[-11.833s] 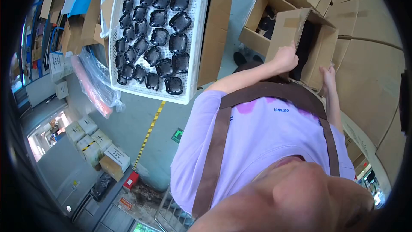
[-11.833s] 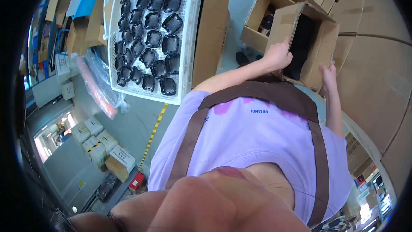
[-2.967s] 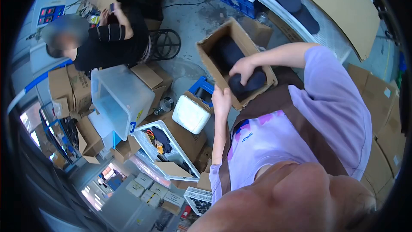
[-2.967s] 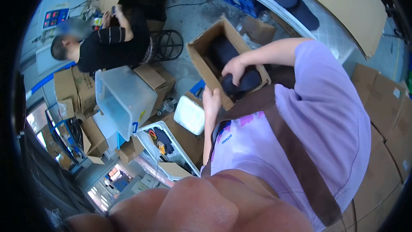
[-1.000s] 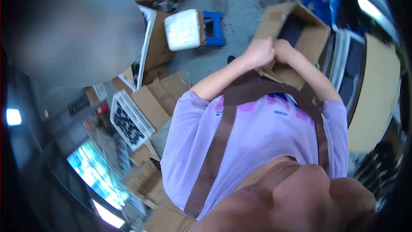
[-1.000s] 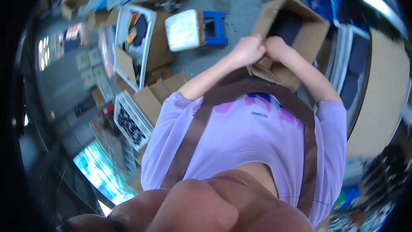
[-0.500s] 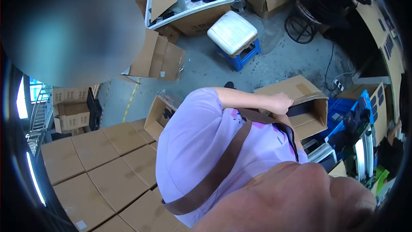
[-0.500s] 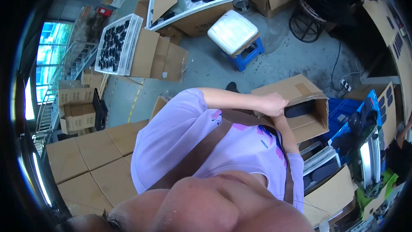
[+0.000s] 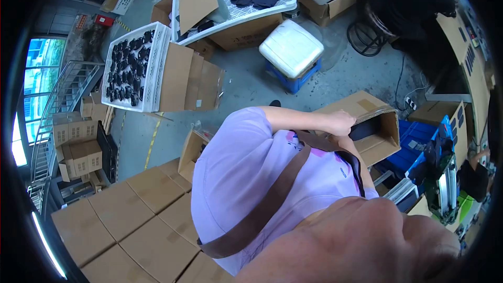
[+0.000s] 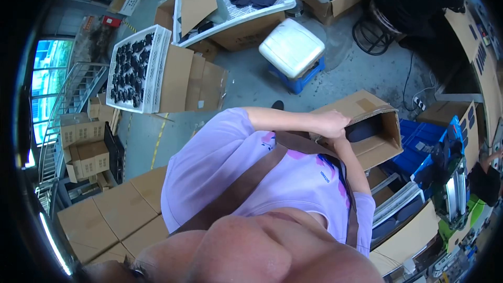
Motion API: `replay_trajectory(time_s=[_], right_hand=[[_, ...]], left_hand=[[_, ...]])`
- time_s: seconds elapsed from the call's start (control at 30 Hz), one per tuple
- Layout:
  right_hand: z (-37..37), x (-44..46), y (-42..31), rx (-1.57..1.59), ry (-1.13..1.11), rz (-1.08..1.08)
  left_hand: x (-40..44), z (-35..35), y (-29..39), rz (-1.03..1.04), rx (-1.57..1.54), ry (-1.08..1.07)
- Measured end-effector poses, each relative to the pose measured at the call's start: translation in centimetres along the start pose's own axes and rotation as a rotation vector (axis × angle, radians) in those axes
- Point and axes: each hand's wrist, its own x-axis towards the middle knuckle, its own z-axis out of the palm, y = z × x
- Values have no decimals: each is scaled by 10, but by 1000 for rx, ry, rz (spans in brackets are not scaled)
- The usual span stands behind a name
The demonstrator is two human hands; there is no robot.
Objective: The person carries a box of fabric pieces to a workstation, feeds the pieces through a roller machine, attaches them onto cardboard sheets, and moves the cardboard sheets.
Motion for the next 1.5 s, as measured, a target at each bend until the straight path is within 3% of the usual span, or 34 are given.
replay_trajectory(time_s=[0.13, 0.33, 0.4, 0.47, 0.5, 0.57, 0.6, 0.73, 0.77, 0.87, 1.0, 1.13, 1.3, 1.4, 1.5], right_hand=[[-48, 13, -68, 141, 201, 24], [-127, -15, -146, 635, 732, 93], [-149, -26, -161, 791, 927, 129], [-169, -38, -165, 845, 1109, 125], [-182, -42, -165, 804, 1213, 101], [-196, -49, -152, 692, 1352, 51], [-200, -47, -138, 609, 1388, 33], [-226, -35, -113, 624, 1401, 5], [-228, -31, -112, 618, 1403, 7], [-231, -21, -126, 638, 1414, 30], [-210, 5, -142, 599, 1305, 139], [-204, 33, -171, 475, 1265, 217], [-200, 78, -227, 645, 1185, 513], [-209, 88, -257, 775, 1076, 552], [-220, 89, -278, 954, 1008, 647]], left_hand=[[-34, -38, -56, 25, 2, 75], [-85, -114, -125, -310, -177, 117], [-105, -143, -141, -432, -349, 222], [-112, -149, -176, -455, -258, 451], [-116, -162, -192, -477, -308, 415], [-128, -179, -209, -598, -464, 579], [-134, -187, -219, -472, -682, 659], [-158, -257, -220, -411, -961, 988], [-161, -276, -237, -483, -925, 965], [-161, -336, -249, -475, -1002, 1160], [-136, -417, -305, -276, -1233, 1287], [-92, -508, -378, -256, -1397, 1395], [-27, -593, -481, -169, -1650, 1563], [1, -622, -503, -265, -1560, 1759], [19, -637, -527, -337, -1559, 1760]])
